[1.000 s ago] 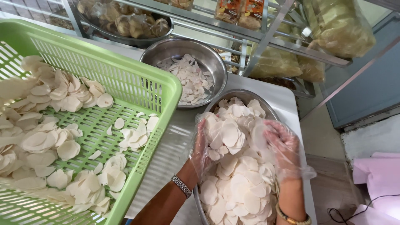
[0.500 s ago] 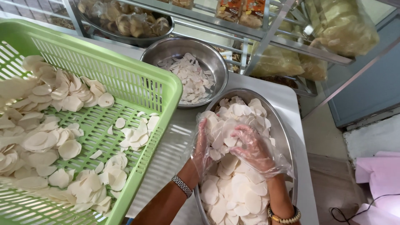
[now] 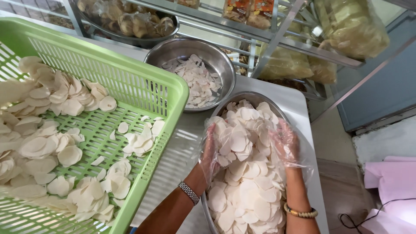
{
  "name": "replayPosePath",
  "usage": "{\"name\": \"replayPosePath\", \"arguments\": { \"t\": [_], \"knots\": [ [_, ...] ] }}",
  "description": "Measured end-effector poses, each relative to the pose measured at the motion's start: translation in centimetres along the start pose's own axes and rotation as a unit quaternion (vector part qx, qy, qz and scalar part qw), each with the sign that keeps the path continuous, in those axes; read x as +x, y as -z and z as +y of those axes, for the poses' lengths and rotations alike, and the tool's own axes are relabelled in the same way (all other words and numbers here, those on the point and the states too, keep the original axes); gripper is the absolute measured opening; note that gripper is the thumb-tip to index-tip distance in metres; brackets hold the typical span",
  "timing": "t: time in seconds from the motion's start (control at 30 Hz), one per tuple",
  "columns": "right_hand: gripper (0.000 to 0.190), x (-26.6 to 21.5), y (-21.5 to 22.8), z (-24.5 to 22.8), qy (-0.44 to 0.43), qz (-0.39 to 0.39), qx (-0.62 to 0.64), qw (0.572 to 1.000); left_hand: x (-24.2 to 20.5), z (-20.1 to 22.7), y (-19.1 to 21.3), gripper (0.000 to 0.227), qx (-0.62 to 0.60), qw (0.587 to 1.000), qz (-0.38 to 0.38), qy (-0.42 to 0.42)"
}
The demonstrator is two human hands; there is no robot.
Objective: Sorting and transferring sliced dry fruit from a metal tray into a plastic basket
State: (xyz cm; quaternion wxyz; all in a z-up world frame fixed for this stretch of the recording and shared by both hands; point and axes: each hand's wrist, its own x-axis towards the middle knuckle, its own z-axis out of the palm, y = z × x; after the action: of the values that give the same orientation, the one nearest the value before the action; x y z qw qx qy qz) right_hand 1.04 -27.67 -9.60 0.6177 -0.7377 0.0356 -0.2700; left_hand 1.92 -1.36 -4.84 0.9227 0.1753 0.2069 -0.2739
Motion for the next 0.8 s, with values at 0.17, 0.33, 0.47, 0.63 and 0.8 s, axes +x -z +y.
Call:
{"name": "replayPosePath", "arguments": {
  "t": [0.17, 0.33, 0.47, 0.63, 0.8],
  "knots": [
    [0.028, -0.9, -5.5, -7.8, 0.002, -0.067, 0.031, 0.997, 2.1, -0.7, 1.8, 0.056, -0.020, 1.000, -0.013, 0.017],
    [0.006, -1.2, -6.9, -10.2, -0.125, -0.154, 0.050, 0.979, 0.4, -0.5, 0.1, 0.059, -0.013, 1.000, 0.000, 0.007],
    [0.005, -0.4, -7.2, -10.2, -0.144, -0.196, 0.057, 0.968, -2.0, -0.2, -1.9, 0.058, 0.006, 1.000, 0.002, 0.016],
    [0.011, 3.7, -9.4, -12.0, -0.165, -0.270, -0.023, 0.948, 5.1, -1.4, 6.7, 0.060, 0.006, 1.000, 0.022, 0.010],
    [0.024, 10.8, -14.6, -9.5, -0.152, -0.320, -0.057, 0.933, 2.2, -1.3, 2.5, 0.064, -0.005, 0.999, 0.026, 0.020]
  ]
}}
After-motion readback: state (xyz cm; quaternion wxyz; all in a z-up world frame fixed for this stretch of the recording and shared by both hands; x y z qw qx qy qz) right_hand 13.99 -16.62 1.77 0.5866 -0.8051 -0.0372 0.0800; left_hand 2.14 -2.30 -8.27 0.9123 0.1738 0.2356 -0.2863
